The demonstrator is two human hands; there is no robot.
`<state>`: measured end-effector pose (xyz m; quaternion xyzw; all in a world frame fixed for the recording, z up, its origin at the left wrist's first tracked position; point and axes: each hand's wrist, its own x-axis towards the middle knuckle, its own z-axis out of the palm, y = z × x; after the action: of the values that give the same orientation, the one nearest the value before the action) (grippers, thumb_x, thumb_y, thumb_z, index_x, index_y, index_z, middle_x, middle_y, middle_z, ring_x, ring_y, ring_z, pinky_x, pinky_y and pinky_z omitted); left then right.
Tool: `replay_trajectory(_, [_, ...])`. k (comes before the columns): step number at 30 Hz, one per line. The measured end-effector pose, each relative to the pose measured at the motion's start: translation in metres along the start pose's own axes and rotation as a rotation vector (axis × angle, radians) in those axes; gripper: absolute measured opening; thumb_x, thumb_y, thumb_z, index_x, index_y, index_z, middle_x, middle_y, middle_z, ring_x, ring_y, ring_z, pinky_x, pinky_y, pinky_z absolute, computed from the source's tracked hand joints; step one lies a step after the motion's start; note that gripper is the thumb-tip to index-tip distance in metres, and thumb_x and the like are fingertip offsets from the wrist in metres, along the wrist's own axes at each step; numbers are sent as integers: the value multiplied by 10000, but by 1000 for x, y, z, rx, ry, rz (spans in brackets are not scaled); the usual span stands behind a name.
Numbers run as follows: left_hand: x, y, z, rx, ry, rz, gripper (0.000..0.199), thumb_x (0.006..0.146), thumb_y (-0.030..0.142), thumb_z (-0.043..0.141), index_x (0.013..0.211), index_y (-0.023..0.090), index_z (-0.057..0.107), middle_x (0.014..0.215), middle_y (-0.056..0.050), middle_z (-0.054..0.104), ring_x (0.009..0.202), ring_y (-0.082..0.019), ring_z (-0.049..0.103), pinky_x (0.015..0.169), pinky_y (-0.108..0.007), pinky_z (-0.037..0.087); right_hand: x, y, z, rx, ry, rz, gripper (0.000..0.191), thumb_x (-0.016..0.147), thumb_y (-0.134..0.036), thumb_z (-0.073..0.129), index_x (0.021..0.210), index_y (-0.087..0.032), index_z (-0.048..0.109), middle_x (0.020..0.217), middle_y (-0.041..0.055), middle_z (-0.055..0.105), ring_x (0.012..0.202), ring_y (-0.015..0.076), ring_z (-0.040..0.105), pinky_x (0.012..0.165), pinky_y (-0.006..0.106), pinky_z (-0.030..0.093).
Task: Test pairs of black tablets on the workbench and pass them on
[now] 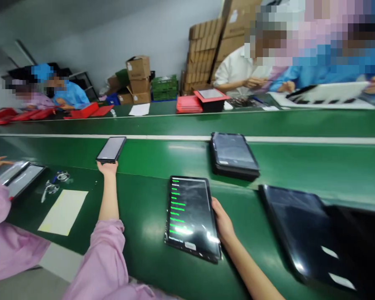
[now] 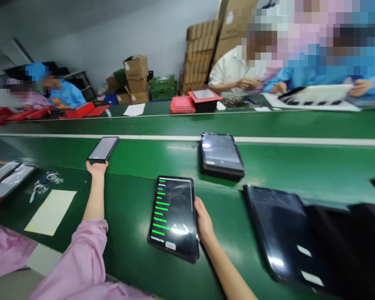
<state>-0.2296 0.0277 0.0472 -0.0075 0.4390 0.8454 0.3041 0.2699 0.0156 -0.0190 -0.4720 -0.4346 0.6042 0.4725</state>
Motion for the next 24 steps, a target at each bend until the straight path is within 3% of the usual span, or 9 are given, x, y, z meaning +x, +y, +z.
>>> replay_trajectory(4, [23,2,2,13,67,-55,516,1020,571,212,1100,237,598,1146,-89,622,1106,-199,613,840,-353,537,9,1,-3,50,-29,86,500,685,-705,707,948,-280,729,991,36,742,891,278,667,760,367,549])
replay_trajectory(7, [31,-2,8,61,157,-60,343,1007,457,480,1198,195,593,1207,-91,613,1075,-216,623,881,-403,543,11,-4,-1,91,-53,124,501,649,-688,750,940,-281,740,984,37,749,867,276,677,741,364,554])
replay_trajectory(9, [33,-7,14,87,186,-30,357,965,380,604,1255,172,585,1255,-101,607,1070,-232,629,895,-437,552,10,-7,1,97,-54,125,503,642,-690,758,927,-276,741,970,37,750,852,271,677,737,362,553])
replay_trajectory(12, [27,-16,21,101,186,35,371,958,361,623,1270,165,585,1261,-103,611,1065,-234,637,890,-445,564,9,-10,4,73,-36,79,514,639,-693,765,925,-267,736,973,25,751,891,269,670,785,360,546])
replay_trajectory(15, [10,-27,25,112,190,92,370,959,316,625,1290,164,561,1265,-104,603,1043,-224,645,853,-418,584,8,-12,7,92,-43,50,530,630,-692,775,930,-258,723,980,15,751,918,267,665,825,363,534])
replay_trajectory(20, [-38,-60,27,157,163,123,754,875,-5,604,1438,257,176,1462,-136,435,1051,-145,656,792,-318,633,5,-16,11,173,-60,104,519,556,-667,827,840,-249,706,835,-10,732,779,226,649,739,334,525])
replay_trajectory(24, [-90,-88,23,221,92,75,736,873,6,597,1394,261,144,1394,-150,481,1001,-143,695,779,-305,642,1,-19,10,192,-50,124,494,551,-624,823,824,-242,669,790,-1,724,742,229,648,722,350,527])
